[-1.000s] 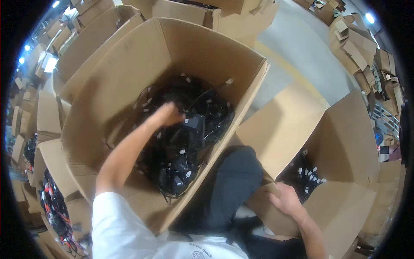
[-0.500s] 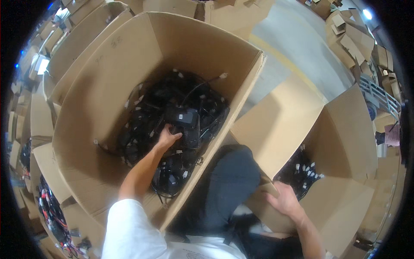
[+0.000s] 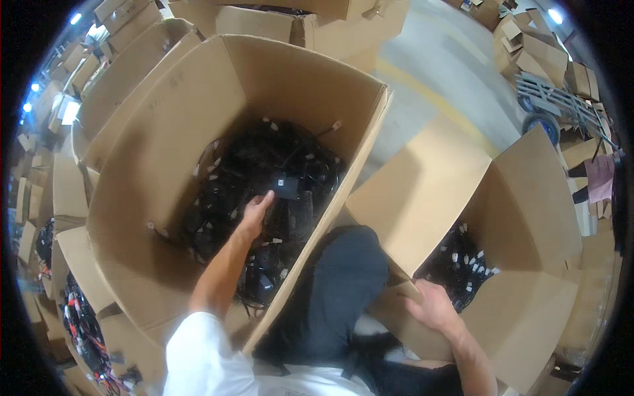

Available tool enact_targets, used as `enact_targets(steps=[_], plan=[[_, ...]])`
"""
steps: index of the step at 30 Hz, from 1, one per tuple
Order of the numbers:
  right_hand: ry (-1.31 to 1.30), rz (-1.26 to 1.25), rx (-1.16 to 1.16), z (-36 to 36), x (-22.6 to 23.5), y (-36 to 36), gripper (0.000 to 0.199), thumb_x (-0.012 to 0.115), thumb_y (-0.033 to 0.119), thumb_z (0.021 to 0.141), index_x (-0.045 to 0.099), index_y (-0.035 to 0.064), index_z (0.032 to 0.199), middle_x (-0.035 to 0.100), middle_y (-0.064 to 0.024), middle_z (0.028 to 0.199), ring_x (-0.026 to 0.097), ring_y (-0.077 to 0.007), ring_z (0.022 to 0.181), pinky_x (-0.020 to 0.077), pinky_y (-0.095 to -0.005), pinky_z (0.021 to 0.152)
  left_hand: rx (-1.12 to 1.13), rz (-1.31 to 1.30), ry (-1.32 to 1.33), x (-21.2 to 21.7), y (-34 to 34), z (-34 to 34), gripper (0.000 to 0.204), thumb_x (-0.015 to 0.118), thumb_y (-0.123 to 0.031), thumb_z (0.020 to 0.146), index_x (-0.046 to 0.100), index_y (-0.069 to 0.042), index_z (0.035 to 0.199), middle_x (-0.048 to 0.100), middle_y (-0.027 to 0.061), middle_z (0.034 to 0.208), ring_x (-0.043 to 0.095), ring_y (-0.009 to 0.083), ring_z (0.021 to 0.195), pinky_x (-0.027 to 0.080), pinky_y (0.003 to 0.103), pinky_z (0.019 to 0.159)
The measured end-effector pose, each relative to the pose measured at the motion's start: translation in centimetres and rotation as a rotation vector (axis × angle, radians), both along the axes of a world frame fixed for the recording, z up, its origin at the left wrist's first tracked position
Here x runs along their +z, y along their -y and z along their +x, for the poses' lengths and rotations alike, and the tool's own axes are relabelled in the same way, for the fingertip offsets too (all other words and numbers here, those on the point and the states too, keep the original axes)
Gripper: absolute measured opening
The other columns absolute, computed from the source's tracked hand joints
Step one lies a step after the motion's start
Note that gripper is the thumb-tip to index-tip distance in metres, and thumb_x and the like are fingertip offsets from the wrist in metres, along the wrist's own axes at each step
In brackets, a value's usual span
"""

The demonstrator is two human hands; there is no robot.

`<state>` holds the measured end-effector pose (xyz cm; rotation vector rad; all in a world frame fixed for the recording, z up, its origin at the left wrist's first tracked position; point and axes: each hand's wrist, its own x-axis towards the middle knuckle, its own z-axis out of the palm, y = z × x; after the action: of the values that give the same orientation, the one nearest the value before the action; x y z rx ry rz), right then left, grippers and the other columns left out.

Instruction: The person packs electronic components with wiring into large cardboard boxes by hand.

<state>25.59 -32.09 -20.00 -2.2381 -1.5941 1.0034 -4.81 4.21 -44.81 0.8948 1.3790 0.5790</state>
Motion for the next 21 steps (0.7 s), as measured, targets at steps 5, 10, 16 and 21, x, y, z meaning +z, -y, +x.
enact_targets(steps=[5,10,16,21], plan=[[-0.021,-0.03,0.004,0.0,-0.2,0.0,0.037,0.072,0.025,0.085,0.066,-0.0001,0.113,0.068,-0.0205,0.109,0.066,-0.0395,0.101,0.0541,-0.0442,0.089,0.139,-0.101,0.132,-1.4,-4.0,0.6,0.068,0.083,-0.042,0.081,0.059,-0.004,0.131,0.064,0.0129,0.129,0.059,0.0288,0.119,0.044,0.04,0.102],[-0.01,-0.002,0.02,0.3,-0.8,0.5,0.035,0.07,0.024,0.084,0.065,0.0005,0.109,0.067,-0.0202,0.103,0.065,-0.0405,0.098,0.0537,-0.0458,0.087,0.228,0.028,0.163,-2.3,-2.2,2.9,0.056,0.083,-0.034,0.08,0.063,-0.002,0.122,0.067,0.0113,0.119,0.063,0.0273,0.107,0.05,0.04,0.094],[-0.026,0.12,0.021,-0.6,-0.1,-0.5,0.027,0.067,0.025,0.084,0.067,0.0042,0.101,0.066,-0.0196,0.095,0.065,-0.0397,0.09,0.053,-0.0459,0.081,0.382,0.022,0.331,3.2,-4.6,-0.3,0.042,0.074,-0.034,0.083,0.068,-0.002,0.108,0.07,0.0094,0.102,0.066,0.0264,0.094,0.053,0.041,0.089],[0.039,0.116,0.026,0.0,0.0,0.4,0.031,0.068,0.026,0.085,0.066,0.0031,0.106,0.067,-0.0201,0.097,0.065,-0.0403,0.092,0.0536,-0.0454,0.083,0.113,0.331,0.56,22.4,-5.5,1.5,0.044,0.071,-0.028,0.087,0.061,-0.005,0.123,0.067,0.0076,0.115,0.063,0.021,0.105,0.049,0.039,0.094]])
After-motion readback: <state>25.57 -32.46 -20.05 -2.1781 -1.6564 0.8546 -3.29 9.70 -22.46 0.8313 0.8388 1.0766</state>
